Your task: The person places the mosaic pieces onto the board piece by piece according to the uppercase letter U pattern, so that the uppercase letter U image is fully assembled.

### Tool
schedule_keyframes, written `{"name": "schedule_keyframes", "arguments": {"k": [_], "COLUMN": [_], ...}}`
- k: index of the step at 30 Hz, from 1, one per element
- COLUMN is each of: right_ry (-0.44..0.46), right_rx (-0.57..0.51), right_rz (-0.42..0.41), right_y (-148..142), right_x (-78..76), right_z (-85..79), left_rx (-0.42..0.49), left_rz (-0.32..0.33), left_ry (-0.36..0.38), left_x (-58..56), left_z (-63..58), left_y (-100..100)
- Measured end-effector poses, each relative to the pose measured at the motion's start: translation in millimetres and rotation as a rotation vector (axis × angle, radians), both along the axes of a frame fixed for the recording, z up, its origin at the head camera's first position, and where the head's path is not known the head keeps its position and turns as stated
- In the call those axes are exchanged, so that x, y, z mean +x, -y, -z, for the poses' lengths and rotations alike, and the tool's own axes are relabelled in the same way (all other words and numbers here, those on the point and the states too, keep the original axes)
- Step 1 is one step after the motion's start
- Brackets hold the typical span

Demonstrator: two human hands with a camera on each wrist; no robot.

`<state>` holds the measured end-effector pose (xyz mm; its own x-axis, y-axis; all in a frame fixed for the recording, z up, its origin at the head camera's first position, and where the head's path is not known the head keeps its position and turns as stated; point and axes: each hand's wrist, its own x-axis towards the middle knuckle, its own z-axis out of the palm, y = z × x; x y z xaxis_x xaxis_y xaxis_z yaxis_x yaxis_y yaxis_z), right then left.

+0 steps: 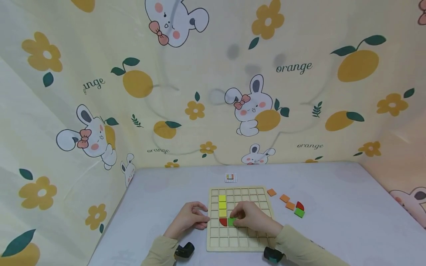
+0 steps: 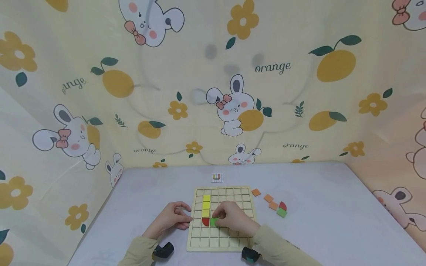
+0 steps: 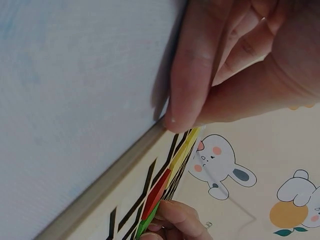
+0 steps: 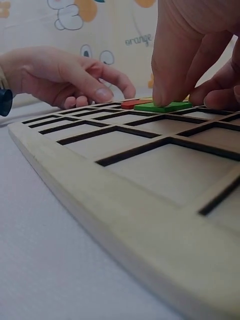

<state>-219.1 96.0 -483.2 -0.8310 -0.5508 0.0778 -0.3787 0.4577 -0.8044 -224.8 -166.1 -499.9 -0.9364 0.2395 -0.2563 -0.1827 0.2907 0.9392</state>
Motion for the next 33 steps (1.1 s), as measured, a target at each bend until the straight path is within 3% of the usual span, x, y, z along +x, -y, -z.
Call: {"name": "schedule_keyframes", "arguments": {"k": [8, 17, 23, 33], "right_ry": [-0.017, -0.101, -0.147, -0.164], "right_rx": [0.007, -0.029, 0.006, 0.114], "right_rz": [-0.028, -0.055, -0.015, 0.076], "right_y": [-14, -62, -104, -164], "right_x": [-2.6, -3.4, 3.6, 7.1], "right_z": [-5.0, -25.6, -35.5, -36.4], "left_rx": [-0.001, -0.009, -0.006, -0.013], "left_rz": [0.000, -0.009, -0.006, -0.014], "left_ry": [-0.004, -0.010, -0.008, -0.002], "left_x": [-0.7, -0.6, -0.4, -1.2], "left_z": [1.9, 2.1, 2.2, 3.0], "left_y": [0, -1, -1, -1]}}
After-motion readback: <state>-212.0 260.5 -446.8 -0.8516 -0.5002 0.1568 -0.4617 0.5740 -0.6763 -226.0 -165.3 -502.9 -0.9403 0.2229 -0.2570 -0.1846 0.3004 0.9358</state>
